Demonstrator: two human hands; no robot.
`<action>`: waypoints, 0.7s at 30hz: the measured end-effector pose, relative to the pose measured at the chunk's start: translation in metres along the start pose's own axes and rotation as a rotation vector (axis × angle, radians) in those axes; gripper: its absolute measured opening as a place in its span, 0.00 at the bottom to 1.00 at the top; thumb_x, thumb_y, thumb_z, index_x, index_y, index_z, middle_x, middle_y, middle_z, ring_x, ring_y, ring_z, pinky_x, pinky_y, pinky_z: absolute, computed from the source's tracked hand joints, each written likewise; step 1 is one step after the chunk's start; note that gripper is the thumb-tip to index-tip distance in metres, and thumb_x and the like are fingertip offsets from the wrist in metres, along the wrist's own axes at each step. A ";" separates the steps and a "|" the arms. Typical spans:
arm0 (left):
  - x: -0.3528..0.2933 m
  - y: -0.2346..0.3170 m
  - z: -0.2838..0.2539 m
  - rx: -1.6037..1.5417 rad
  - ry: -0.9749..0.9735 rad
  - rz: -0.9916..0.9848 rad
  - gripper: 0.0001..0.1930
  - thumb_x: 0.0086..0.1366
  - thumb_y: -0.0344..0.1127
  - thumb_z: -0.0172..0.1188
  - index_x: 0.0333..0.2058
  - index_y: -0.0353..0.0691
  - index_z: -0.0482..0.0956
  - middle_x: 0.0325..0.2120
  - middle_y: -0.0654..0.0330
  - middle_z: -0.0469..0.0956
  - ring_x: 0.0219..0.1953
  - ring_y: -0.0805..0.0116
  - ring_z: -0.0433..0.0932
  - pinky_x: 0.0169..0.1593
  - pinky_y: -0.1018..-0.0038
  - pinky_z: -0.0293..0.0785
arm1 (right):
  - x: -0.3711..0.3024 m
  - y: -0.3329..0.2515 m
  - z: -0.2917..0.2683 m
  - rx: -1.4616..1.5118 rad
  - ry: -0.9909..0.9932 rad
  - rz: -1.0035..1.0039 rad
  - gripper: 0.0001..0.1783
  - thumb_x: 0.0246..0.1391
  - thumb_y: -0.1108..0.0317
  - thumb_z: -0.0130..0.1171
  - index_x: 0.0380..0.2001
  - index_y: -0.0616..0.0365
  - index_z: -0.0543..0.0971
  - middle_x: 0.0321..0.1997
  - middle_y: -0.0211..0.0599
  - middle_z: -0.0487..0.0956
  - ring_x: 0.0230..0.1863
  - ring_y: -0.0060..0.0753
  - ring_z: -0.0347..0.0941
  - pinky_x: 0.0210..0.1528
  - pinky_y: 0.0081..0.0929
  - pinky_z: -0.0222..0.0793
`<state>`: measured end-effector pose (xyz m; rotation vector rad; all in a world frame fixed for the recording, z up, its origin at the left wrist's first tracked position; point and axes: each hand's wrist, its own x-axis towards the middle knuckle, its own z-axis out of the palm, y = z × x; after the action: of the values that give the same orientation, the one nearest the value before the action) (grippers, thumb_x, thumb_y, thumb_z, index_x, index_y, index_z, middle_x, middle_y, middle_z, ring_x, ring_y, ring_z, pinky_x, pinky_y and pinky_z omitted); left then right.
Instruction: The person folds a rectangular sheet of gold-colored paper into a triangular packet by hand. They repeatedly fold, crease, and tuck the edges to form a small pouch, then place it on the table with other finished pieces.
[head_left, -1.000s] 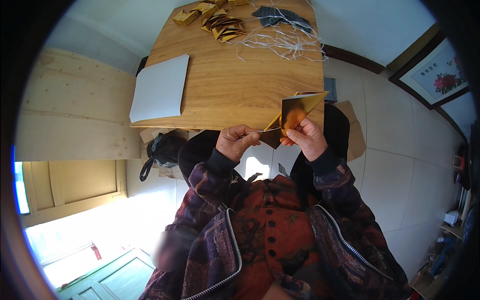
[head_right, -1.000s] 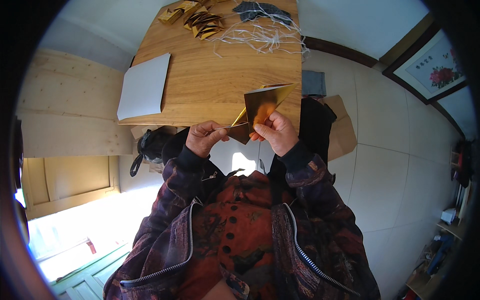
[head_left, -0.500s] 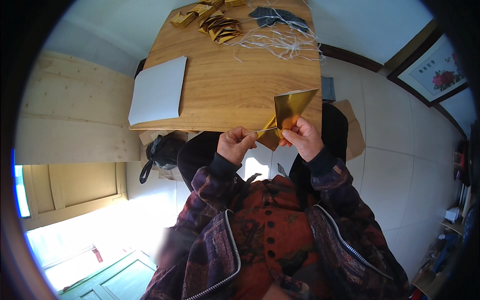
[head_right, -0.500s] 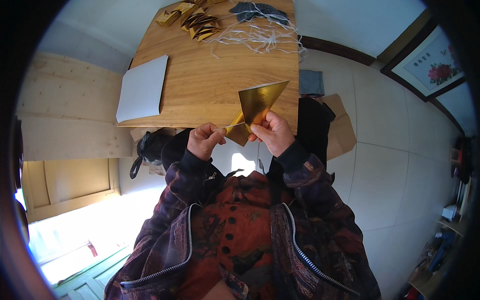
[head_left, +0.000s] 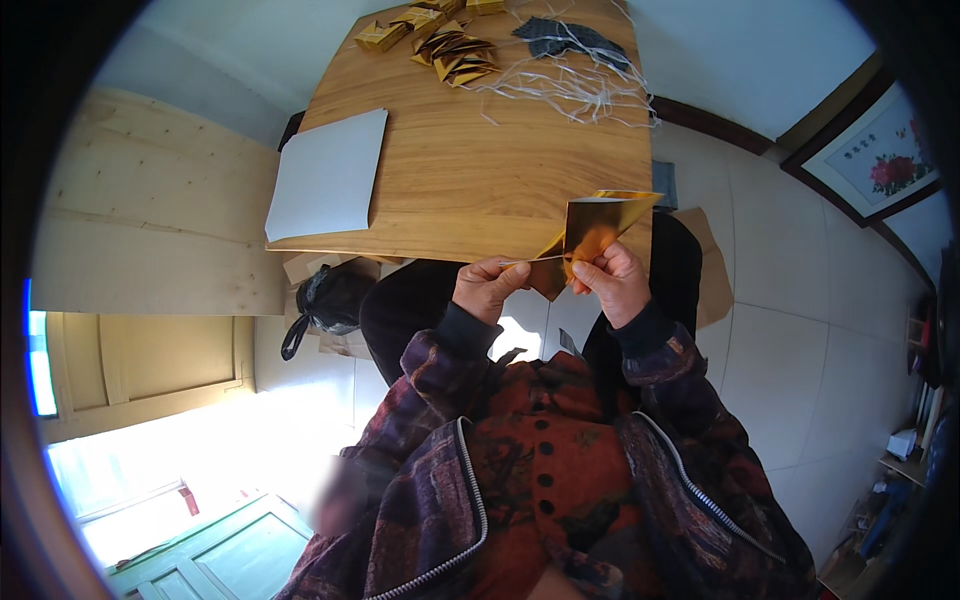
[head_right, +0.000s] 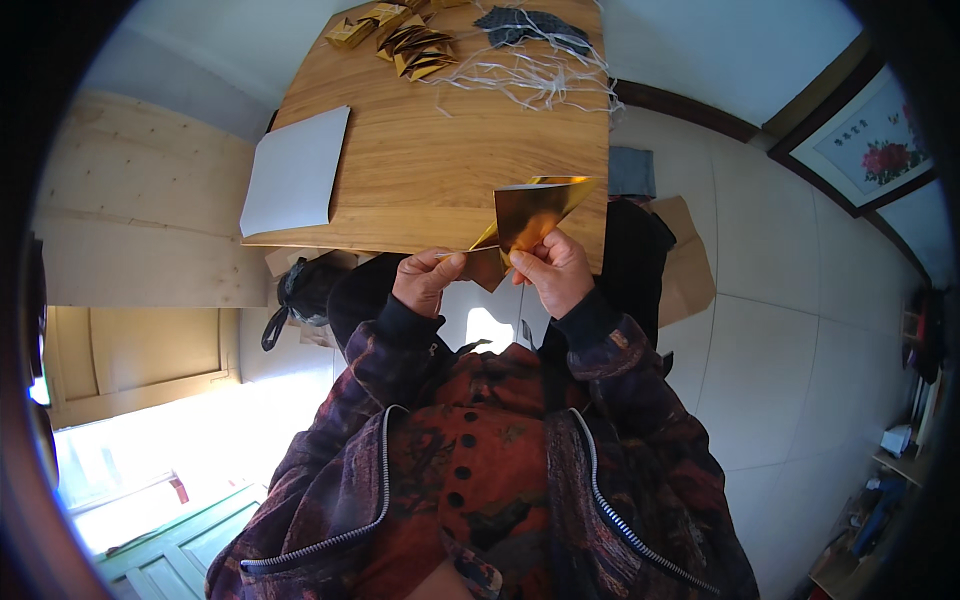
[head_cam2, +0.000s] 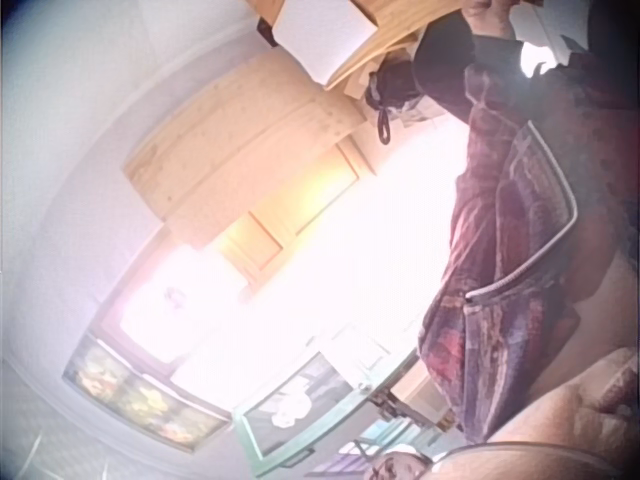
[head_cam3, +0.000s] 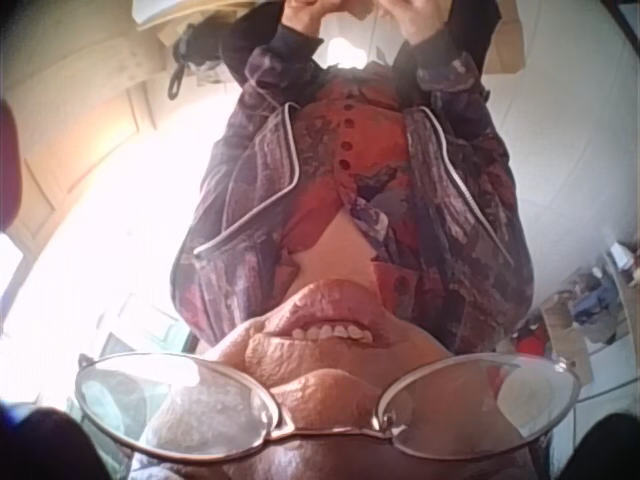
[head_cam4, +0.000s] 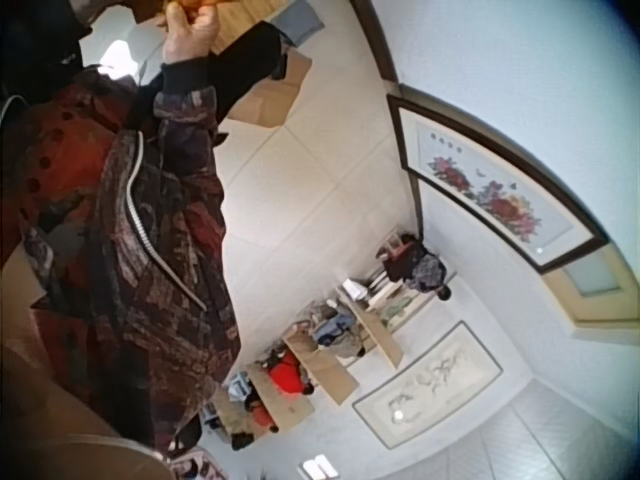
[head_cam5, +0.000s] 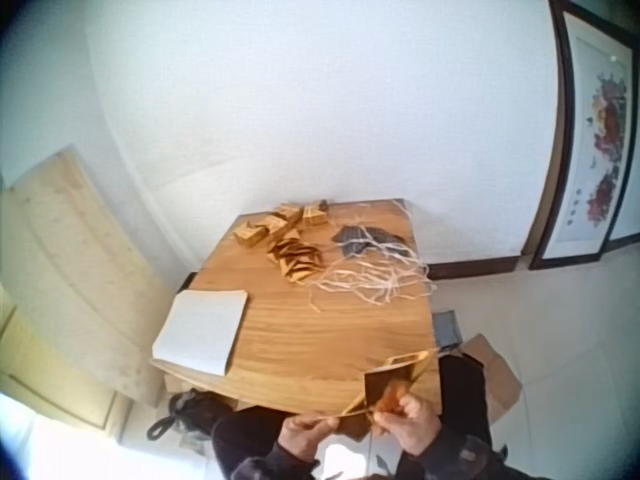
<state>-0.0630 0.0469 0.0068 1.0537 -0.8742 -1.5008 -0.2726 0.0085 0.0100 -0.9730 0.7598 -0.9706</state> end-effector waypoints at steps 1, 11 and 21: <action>0.000 -0.002 0.001 0.000 0.013 0.019 0.09 0.64 0.37 0.64 0.32 0.36 0.83 0.26 0.64 0.81 0.28 0.78 0.77 0.35 0.80 0.73 | 0.000 0.000 -0.001 0.014 0.005 0.007 0.05 0.59 0.73 0.58 0.39 0.59 0.74 0.29 0.31 0.78 0.26 0.19 0.73 0.31 0.18 0.71; -0.001 -0.014 0.002 -0.087 0.154 0.005 0.14 0.69 0.41 0.57 0.30 0.37 0.80 0.23 0.64 0.78 0.27 0.73 0.78 0.34 0.74 0.75 | 0.001 0.001 0.005 -0.023 0.007 -0.008 0.06 0.59 0.74 0.59 0.39 0.59 0.75 0.32 0.30 0.78 0.27 0.19 0.74 0.32 0.18 0.73; 0.048 0.038 -0.022 0.540 0.252 0.413 0.10 0.69 0.33 0.54 0.40 0.33 0.81 0.37 0.56 0.82 0.41 0.67 0.79 0.46 0.73 0.73 | 0.040 -0.013 -0.010 -0.790 0.001 -0.642 0.11 0.50 0.81 0.60 0.38 0.61 0.75 0.43 0.40 0.79 0.41 0.37 0.78 0.42 0.27 0.75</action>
<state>-0.0321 -0.0065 0.0260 1.3146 -1.2603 -0.7810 -0.2700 -0.0347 0.0139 -1.9861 0.8678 -1.2363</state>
